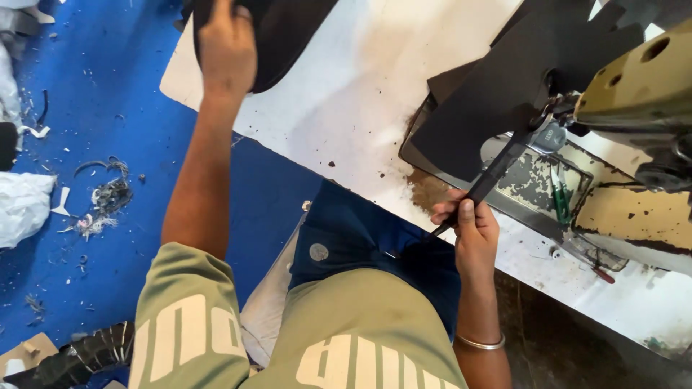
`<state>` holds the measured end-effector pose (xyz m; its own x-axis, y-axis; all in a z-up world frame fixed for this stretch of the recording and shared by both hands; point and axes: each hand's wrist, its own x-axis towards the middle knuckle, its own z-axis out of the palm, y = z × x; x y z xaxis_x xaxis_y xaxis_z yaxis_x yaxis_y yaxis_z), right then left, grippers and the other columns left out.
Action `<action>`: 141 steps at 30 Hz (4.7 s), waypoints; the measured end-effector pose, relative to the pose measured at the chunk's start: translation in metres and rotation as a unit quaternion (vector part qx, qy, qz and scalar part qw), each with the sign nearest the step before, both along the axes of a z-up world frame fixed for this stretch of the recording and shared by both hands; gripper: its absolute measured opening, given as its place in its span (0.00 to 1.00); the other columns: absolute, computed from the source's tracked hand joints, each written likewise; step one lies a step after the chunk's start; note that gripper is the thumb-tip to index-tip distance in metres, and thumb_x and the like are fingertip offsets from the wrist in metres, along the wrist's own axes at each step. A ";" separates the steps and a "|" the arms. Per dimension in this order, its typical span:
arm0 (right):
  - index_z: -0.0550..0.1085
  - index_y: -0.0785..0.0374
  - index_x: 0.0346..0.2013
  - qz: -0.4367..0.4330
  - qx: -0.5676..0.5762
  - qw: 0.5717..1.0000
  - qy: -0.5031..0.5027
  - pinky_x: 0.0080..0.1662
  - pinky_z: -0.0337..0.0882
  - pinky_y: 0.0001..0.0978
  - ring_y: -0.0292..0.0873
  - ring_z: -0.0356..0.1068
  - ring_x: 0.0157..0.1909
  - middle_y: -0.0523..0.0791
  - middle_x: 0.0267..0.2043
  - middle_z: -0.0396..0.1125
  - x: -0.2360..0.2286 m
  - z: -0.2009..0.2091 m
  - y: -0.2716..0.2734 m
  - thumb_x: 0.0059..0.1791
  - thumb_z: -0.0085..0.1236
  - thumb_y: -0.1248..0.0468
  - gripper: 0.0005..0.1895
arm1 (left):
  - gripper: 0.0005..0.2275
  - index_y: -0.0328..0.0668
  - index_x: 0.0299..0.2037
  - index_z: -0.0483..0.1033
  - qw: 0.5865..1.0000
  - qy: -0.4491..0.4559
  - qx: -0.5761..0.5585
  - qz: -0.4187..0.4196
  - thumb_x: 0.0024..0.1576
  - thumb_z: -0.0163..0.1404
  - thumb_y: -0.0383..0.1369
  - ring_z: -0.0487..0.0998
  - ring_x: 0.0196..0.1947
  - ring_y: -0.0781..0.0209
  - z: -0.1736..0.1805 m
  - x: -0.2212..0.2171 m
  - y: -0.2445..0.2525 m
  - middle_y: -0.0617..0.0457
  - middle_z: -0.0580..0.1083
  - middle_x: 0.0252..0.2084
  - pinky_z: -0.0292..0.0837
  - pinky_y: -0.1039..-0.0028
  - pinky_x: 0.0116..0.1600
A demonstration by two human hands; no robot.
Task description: Sewing tape onto the edges of shoe upper components using an industrial sewing machine.
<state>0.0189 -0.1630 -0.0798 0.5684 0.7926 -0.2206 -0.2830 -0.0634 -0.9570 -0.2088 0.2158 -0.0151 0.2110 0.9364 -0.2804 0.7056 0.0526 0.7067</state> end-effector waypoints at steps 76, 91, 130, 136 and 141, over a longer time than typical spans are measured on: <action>0.69 0.70 0.58 0.149 0.088 0.977 0.123 0.52 0.80 0.38 0.47 0.78 0.52 0.54 0.54 0.74 0.031 0.019 -0.038 0.61 0.46 0.65 0.13 | 0.15 0.41 0.61 0.77 0.769 -0.098 0.503 -0.381 0.65 0.58 0.33 0.69 0.66 0.46 -0.015 0.200 -0.210 0.43 0.70 0.64 0.60 0.58 0.73; 0.71 0.71 0.49 -0.119 -0.035 0.988 0.096 0.48 0.70 0.39 0.48 0.72 0.45 0.55 0.48 0.71 0.157 -0.084 -0.030 0.59 0.45 0.48 0.25 | 0.12 0.44 0.57 0.79 0.767 -0.208 0.413 -0.444 0.64 0.58 0.27 0.70 0.69 0.59 -0.021 0.201 -0.208 0.54 0.77 0.61 0.61 0.63 0.76; 0.72 0.70 0.61 -0.112 0.050 0.992 0.011 0.64 0.71 0.35 0.40 0.71 0.59 0.46 0.58 0.72 0.096 -0.016 -0.027 0.49 0.67 0.74 0.25 | 0.07 0.38 0.51 0.79 0.762 -0.230 0.406 -0.449 0.64 0.59 0.27 0.75 0.65 0.57 -0.006 0.212 -0.199 0.50 0.79 0.56 0.66 0.63 0.73; 0.72 0.70 0.59 -0.089 0.025 0.988 -0.127 0.63 0.73 0.34 0.40 0.73 0.58 0.47 0.57 0.72 0.096 0.006 -0.009 0.49 0.67 0.78 0.24 | 0.07 0.36 0.51 0.79 0.768 -0.219 0.408 -0.443 0.66 0.57 0.26 0.75 0.64 0.56 -0.002 0.211 -0.201 0.49 0.79 0.56 0.66 0.63 0.73; 0.74 0.71 0.56 -0.101 0.034 0.983 -0.152 0.61 0.74 0.33 0.39 0.74 0.56 0.46 0.55 0.74 0.095 0.005 -0.004 0.50 0.68 0.78 0.21 | 0.06 0.36 0.51 0.79 0.775 -0.211 0.414 -0.429 0.67 0.55 0.27 0.76 0.64 0.55 0.000 0.212 -0.208 0.48 0.79 0.55 0.66 0.62 0.72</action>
